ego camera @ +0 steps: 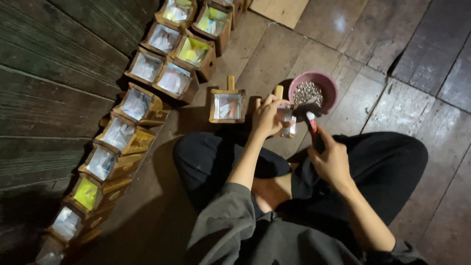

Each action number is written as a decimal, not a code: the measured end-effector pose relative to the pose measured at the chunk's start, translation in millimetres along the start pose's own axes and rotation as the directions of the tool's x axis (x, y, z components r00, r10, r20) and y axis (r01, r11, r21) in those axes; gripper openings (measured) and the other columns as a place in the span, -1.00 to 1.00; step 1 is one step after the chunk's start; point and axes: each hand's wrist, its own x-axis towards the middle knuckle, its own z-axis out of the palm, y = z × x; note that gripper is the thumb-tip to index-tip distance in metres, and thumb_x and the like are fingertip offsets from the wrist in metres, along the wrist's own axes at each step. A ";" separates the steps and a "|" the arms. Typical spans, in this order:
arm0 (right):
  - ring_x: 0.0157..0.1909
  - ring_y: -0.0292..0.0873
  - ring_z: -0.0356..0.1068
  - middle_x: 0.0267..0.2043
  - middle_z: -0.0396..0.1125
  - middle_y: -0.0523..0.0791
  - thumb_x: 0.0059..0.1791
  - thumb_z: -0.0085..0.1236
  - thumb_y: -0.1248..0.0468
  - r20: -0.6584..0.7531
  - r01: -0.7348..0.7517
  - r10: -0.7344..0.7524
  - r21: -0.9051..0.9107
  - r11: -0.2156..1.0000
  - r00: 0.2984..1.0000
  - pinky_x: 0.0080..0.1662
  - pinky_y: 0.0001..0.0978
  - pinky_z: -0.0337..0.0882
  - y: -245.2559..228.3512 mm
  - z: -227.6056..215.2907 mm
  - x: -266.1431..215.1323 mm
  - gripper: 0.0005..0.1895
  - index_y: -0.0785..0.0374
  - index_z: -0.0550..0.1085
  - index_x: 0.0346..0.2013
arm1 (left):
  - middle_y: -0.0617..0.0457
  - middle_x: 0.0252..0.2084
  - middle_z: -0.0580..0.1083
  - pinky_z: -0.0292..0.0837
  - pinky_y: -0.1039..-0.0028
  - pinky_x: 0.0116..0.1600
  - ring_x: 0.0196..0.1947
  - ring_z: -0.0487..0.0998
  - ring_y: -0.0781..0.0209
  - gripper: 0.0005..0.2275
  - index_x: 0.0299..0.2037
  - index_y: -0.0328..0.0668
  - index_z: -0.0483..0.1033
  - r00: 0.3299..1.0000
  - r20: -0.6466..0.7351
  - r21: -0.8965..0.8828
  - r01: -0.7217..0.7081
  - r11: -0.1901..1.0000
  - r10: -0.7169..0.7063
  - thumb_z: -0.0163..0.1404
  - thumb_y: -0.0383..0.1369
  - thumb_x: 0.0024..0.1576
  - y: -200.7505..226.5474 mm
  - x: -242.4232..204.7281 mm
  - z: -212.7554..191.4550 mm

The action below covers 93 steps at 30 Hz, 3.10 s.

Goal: The person sits on the floor and assembles small wooden frames by inserting metal pins and hammering them into place. They repeatedly pick pins from a pink bowl, position them on the frame corners, and strike them with a hammer. Completed frames are set aside on the floor.

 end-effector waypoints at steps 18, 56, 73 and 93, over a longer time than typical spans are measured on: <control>-0.13 0.36 0.48 -0.22 0.49 0.21 -0.15 0.18 0.32 -0.099 0.023 -0.018 0.046 0.999 0.995 -0.17 0.18 0.44 12.8 20.5 -2.0 -0.36 0.15 0.47 0.27 | 0.24 0.07 0.37 0.22 0.20 0.34 0.19 0.28 -0.07 -0.37 0.07 0.28 0.55 0.962 0.140 -0.077 0.247 0.966 -0.235 0.36 -0.03 -0.32 67.2 -8.8 -64.2; -0.63 0.10 0.43 -0.54 0.38 0.21 -0.15 0.13 0.38 0.505 -0.619 0.364 0.571 0.539 0.782 -0.64 -0.09 0.38 50.9 74.0 -47.2 -0.54 0.34 0.52 0.06 | 0.16 0.18 0.33 0.15 0.19 0.40 0.21 0.34 -0.07 -0.30 0.11 0.15 0.50 0.993 0.020 -0.104 0.122 0.987 -0.120 0.35 0.00 -0.33 58.3 -14.9 -51.0; -0.02 0.20 0.53 -0.30 0.57 0.07 -0.07 0.09 -0.01 0.651 -0.093 0.168 -0.148 0.985 0.740 0.00 0.05 0.50 32.2 87.2 -21.2 -0.59 0.23 0.67 -0.22 | -0.09 0.07 0.52 0.58 0.15 0.08 0.11 0.59 -0.08 -0.40 0.19 -0.14 0.44 0.960 -0.020 0.047 0.279 0.959 -0.278 0.15 -0.63 -0.15 21.2 1.6 -23.5; -0.07 0.29 0.53 -0.24 0.52 0.20 0.05 -0.02 -0.06 0.543 0.038 0.025 -0.105 0.994 0.839 -0.08 0.17 0.51 1.2 69.1 5.2 -0.50 0.08 0.45 0.20 | 0.25 0.20 0.43 0.24 0.31 0.45 0.30 0.41 0.24 -0.51 0.09 0.18 0.55 0.928 -0.363 -0.110 -0.132 0.985 0.084 -0.04 -0.74 0.09 32.2 -34.9 -30.7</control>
